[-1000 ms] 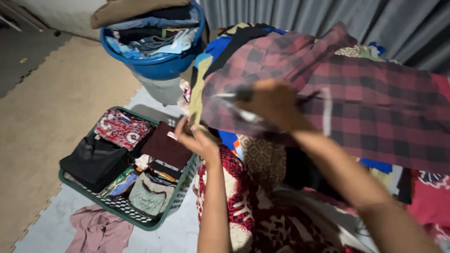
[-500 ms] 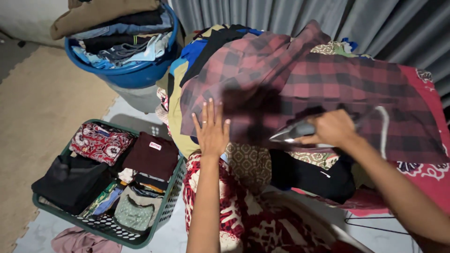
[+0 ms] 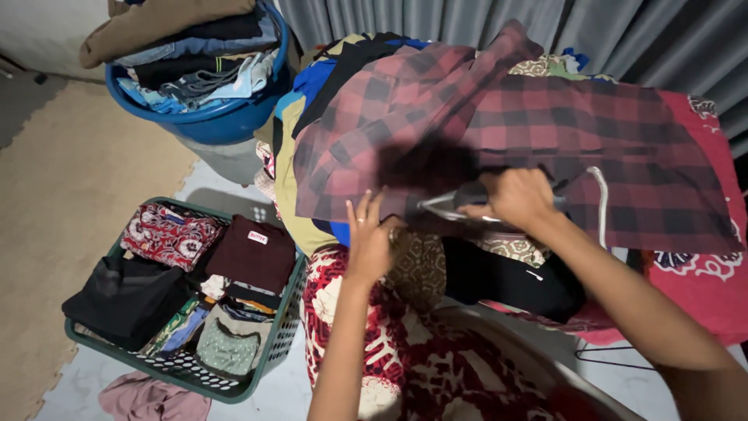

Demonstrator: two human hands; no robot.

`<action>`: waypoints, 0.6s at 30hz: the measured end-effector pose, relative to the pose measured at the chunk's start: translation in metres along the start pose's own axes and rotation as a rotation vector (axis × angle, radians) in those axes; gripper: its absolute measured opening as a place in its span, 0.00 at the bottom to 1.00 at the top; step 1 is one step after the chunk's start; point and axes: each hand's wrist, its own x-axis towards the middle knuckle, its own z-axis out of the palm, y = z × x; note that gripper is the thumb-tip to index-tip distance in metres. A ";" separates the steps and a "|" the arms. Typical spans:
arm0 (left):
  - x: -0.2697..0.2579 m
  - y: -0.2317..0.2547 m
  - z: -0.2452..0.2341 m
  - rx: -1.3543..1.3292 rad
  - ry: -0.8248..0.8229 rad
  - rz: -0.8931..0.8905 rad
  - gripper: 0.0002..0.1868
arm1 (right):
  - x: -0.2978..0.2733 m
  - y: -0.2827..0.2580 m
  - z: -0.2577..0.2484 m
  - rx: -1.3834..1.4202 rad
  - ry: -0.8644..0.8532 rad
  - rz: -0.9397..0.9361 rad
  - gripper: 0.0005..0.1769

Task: Ironing a checkered shirt placed on top of a pile of laundry on a bed.

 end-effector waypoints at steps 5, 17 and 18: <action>-0.004 0.006 0.023 0.014 0.075 -0.133 0.14 | 0.000 0.003 0.000 -0.030 0.032 0.126 0.42; -0.005 0.002 0.023 0.281 0.036 -0.018 0.07 | 0.003 -0.005 -0.022 -0.026 -0.288 0.067 0.40; -0.006 0.002 0.023 0.281 0.035 -0.015 0.07 | 0.002 -0.006 -0.018 -0.025 -0.287 0.070 0.40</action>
